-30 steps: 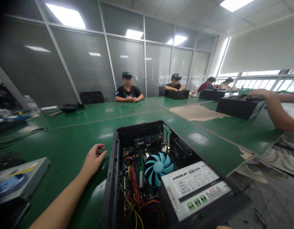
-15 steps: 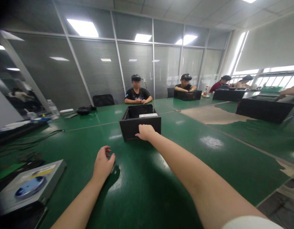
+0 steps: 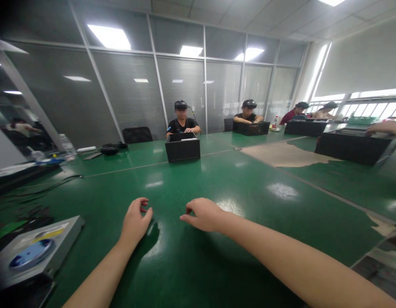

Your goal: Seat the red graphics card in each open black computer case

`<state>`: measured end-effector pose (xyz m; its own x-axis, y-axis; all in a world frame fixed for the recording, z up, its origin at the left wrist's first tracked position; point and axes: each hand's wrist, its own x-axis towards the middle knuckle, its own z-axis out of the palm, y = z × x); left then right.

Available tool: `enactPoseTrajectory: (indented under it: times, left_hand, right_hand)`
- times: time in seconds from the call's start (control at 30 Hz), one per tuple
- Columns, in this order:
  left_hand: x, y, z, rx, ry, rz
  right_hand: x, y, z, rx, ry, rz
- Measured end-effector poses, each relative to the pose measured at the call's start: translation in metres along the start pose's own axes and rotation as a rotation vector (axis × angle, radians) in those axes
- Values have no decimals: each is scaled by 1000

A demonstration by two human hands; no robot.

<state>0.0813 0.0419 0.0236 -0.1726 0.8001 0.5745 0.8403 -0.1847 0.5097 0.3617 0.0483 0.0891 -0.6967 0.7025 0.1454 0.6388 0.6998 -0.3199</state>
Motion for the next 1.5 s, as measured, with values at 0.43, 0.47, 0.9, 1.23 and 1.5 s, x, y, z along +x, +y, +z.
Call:
enactPoseTrajectory:
  times: [0.43,0.47,0.9,1.23,1.5]
  left_hand:
    - [-9,11,-2,-74,-79,-46]
    - [-9,13,-2,-75,-87,-45]
    - [-7,6,5,42,-58,-105]
    - [-8,7,3,84,-64,-124]
    - [-9,4,-1,51,-61,-145]
  right_hand:
    - [-45,87,22,737,234,166]
    - [-44,93,21,748,229,174]
    - [-42,114,16,693,204,161]
    - [-42,117,20,664,154,174]
    - [-41,114,28,717,106,180]
